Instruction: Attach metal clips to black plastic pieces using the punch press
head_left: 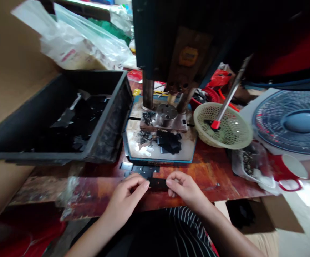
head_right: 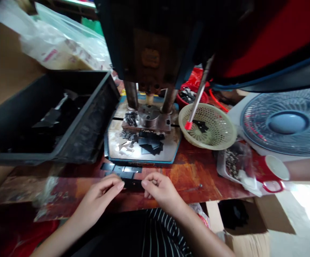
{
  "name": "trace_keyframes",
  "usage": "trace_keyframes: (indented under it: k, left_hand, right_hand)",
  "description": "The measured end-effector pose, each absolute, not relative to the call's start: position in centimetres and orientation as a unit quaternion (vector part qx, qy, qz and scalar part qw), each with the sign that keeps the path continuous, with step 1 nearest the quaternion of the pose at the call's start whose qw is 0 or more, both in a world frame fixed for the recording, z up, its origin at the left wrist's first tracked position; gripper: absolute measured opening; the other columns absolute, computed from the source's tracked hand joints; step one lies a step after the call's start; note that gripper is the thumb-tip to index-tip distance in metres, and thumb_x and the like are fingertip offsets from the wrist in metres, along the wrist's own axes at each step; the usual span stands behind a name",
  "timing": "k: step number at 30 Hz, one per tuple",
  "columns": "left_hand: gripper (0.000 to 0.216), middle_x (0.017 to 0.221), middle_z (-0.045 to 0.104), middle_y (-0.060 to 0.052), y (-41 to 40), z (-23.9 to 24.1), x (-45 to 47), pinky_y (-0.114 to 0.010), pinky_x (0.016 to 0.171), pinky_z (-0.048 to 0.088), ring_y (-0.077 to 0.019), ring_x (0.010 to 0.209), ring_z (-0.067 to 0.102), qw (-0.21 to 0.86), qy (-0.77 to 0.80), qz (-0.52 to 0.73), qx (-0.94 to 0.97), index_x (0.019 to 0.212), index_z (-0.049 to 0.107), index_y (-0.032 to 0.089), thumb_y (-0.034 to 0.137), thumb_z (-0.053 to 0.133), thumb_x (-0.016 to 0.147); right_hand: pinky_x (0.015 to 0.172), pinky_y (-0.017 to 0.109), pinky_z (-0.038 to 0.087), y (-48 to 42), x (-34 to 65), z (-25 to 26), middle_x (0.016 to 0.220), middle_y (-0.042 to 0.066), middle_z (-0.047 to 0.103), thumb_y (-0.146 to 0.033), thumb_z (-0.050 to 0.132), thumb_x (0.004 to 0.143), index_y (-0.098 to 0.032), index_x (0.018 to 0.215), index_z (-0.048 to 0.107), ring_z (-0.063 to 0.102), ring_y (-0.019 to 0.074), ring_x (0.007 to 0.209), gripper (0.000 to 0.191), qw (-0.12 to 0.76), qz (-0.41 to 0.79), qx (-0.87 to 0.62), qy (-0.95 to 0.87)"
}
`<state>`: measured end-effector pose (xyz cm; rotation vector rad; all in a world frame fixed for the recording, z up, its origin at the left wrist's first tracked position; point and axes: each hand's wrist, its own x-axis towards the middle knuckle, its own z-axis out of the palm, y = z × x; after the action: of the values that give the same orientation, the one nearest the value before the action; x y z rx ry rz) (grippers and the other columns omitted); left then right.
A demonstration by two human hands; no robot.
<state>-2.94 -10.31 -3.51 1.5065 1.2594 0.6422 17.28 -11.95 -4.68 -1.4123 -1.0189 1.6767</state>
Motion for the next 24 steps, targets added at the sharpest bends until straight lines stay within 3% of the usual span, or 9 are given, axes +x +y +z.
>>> trace_keyframes:
  k: [3,5,8,15,20,24]
  left_hand:
    - [0.027,0.078,0.064,-0.004,-10.3,-4.3,-2.1,-0.029,0.074,0.043,-0.0202,0.078,0.058,0.531,0.481,0.236,0.656,0.074,0.066,0.021,0.038,0.048,0.087]
    - [0.026,0.084,0.066,-0.004,-10.2,-4.7,-1.6,-0.029,0.076,0.044,-0.0207,0.081,0.059,0.539,0.463,0.223,0.667,0.079,0.068,0.023,0.037,0.048,0.087]
    - [0.023,0.086,0.067,-0.003,-10.1,-5.0,-1.1,-0.028,0.077,0.045,-0.0206,0.084,0.061,0.54,0.451,0.216,0.677,0.08,0.068,0.024,0.035,0.049,0.087]
    - [0.022,0.089,0.068,-0.003,-10.3,-4.9,-0.9,-0.029,0.079,0.047,-0.0212,0.086,0.061,0.523,0.448,0.209,0.694,0.083,0.068,0.025,0.037,0.049,0.088]
    - [0.022,0.092,0.067,-0.002,-11.0,-4.9,-2.3,-0.029,0.081,0.046,-0.0196,0.089,0.061,0.469,0.467,0.208,0.72,0.088,0.066,0.026,0.035,0.046,0.09]
    - [0.021,0.094,0.064,-0.004,-11.4,-5.2,-4.6,-0.033,0.082,0.045,-0.0213,0.092,0.059,0.344,0.499,0.213,0.767,0.093,0.065,0.024,0.033,0.047,0.09]
  right_hand:
    - [0.045,0.019,0.036,-13.1,20.3,-5.3,0.048,-0.005,0.055,-0.053,0.066,0.071,-0.017,0.068,0.054,0.045,0.0072,0.042,0.038,0.38,0.62,-0.595,-0.342]
    - [0.042,0.019,0.034,-14.1,22.6,-5.8,0.048,-0.006,0.053,-0.051,0.066,0.072,-0.018,0.07,0.053,0.043,0.007,0.041,0.036,0.453,0.585,-0.618,-0.265]
    - [0.04,0.02,0.036,-15.1,25.5,-6.5,0.049,-0.006,0.049,-0.042,0.066,0.073,-0.02,0.068,0.05,0.042,0.008,0.041,0.028,0.565,0.547,-0.605,-0.126]
    - [0.043,0.017,0.044,-12.0,29.7,-6.8,0.051,-0.006,0.046,-0.017,0.056,0.078,-0.02,0.063,0.047,0.048,0.0068,0.044,0.017,0.685,0.501,-0.528,0.018]
    - [0.055,0.015,0.048,-9.0,31.6,-6.0,0.064,-0.005,0.058,-0.019,0.047,0.084,-0.02,0.071,0.049,0.054,0.0045,0.054,0.013,0.732,0.468,-0.495,0.016]
    - [0.051,0.018,0.045,-10.3,28.2,-6.4,0.065,-0.005,0.058,-0.03,0.057,0.081,-0.022,0.086,0.056,0.052,0.0074,0.054,0.009,0.726,0.41,-0.539,-0.118]
